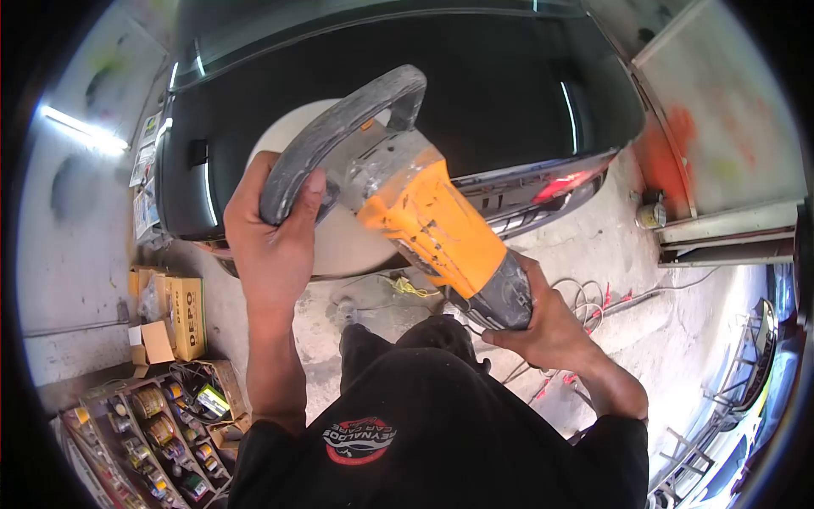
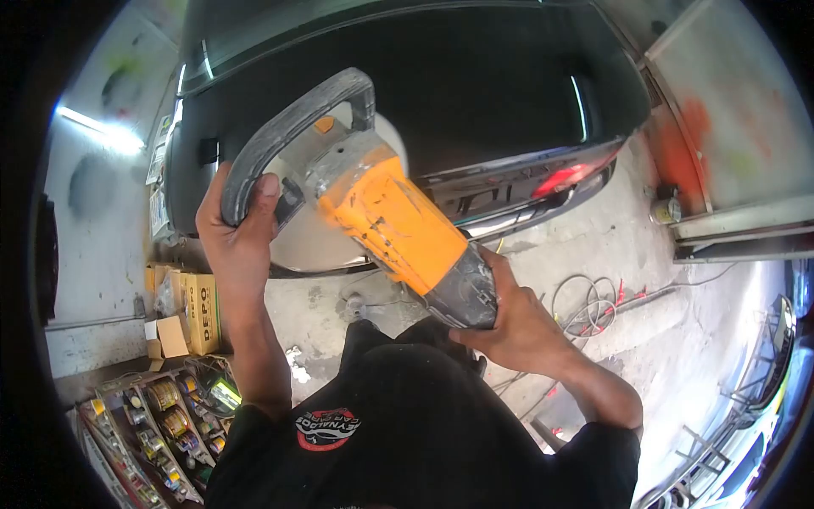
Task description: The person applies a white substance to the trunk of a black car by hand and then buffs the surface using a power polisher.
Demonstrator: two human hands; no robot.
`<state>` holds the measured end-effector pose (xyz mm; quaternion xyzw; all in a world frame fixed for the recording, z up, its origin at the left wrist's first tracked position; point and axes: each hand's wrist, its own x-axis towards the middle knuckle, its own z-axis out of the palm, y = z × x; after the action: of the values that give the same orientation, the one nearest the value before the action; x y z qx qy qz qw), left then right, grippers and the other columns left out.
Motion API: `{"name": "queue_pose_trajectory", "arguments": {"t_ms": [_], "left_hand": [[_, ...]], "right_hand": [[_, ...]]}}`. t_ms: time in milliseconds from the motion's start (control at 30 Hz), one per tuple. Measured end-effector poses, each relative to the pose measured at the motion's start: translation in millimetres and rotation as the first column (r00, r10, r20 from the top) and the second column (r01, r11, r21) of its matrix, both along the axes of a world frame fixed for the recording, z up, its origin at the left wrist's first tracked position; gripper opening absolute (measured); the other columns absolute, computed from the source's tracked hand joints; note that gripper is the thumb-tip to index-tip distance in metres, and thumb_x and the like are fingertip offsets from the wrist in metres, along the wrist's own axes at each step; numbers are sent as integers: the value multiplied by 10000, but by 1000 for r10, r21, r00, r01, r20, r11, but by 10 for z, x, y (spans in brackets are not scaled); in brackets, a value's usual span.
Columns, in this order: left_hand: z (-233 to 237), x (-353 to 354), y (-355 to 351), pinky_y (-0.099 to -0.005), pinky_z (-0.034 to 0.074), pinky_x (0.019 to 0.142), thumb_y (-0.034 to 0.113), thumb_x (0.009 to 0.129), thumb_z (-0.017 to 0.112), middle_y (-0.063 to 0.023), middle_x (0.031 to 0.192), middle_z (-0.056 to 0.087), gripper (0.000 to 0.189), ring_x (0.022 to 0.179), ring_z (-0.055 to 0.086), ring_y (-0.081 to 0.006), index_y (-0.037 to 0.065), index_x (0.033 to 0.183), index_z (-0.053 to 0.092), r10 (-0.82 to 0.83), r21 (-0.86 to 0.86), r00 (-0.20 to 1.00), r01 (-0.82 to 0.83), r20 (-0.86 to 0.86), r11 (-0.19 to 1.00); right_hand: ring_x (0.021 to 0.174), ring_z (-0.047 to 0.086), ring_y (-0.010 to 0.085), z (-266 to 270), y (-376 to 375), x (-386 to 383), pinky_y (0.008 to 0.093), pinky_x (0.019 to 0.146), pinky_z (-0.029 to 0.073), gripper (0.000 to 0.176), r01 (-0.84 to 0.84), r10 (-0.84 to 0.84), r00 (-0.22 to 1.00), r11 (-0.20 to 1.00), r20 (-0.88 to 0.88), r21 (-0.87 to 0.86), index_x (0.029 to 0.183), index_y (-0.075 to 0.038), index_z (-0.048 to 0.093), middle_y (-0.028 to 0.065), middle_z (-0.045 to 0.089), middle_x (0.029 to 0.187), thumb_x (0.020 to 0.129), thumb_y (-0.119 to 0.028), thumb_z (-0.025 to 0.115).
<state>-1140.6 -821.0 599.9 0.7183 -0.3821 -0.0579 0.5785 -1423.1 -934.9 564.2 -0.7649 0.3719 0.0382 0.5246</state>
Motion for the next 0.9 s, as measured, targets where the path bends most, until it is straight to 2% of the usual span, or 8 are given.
{"name": "queue_pose_trajectory", "arguments": {"t_ms": [167,300,433,633,667,767,800,900], "left_hand": [[-28,-604,-733,-266,405,601,113,915,760,-37,691,556,176,653,477,-78,6,911,620,-104,65,995,104,4,992],[-97,-991,-1333,-293,501,633,203,912,793,-56,759,662,258,687,608,-109,-14,973,666,-196,68,948,184,253,981],[-184,-1343,-1860,-360,563,722,172,883,787,-167,880,734,277,785,732,-248,-13,1068,695,-336,-1,919,343,205,939],[-272,-1610,-2430,-515,547,753,89,806,752,-248,873,694,240,830,684,-453,-32,978,636,-409,-46,897,422,166,906],[-244,-1605,-2445,-520,546,765,87,802,753,-247,867,695,238,846,685,-452,-27,979,641,-424,-44,898,431,120,901],[-207,-1424,-2359,-529,546,795,77,791,756,-246,875,708,229,891,690,-453,-15,971,648,-436,-30,898,438,65,898],[-160,-1445,-2274,-524,547,785,71,789,756,-244,871,707,227,874,695,-447,-13,970,648,-408,-53,908,413,93,909],[-8,-1149,-1870,-500,548,737,46,783,755,-233,847,701,220,816,705,-426,-15,960,639,-342,-79,936,349,86,934]], "right_hand": [[1253,632,389,-79,-311,-741,400,1081,460,994,172,-172,984,985,48,18,1537,15,256,290,646,1291,777,-166,870],[1244,616,260,-235,-501,-1243,356,1087,435,935,317,-319,930,948,182,37,1517,7,312,215,657,1272,769,-84,865],[1172,614,217,-345,-622,-1607,359,1061,453,849,448,-444,861,893,248,44,1451,7,399,126,647,1233,723,21,835],[867,592,138,-105,-754,-1772,269,734,514,794,639,-645,763,761,35,110,1444,-18,415,63,617,1071,729,75,748],[762,560,114,-208,-753,-1785,252,623,480,834,649,-646,751,760,139,30,1484,-21,387,59,602,1058,733,75,736],[764,555,114,-108,-679,-1589,251,630,479,860,660,-658,750,751,74,-7,1507,-19,369,59,598,1066,732,84,727],[849,564,127,-25,-660,-1618,251,714,487,872,637,-635,770,771,66,0,1507,-15,369,57,597,1092,720,90,730],[922,568,141,-35,-617,-1495,249,782,478,897,526,-516,839,851,171,-15,1513,-10,362,55,595,1131,704,103,733]]}}
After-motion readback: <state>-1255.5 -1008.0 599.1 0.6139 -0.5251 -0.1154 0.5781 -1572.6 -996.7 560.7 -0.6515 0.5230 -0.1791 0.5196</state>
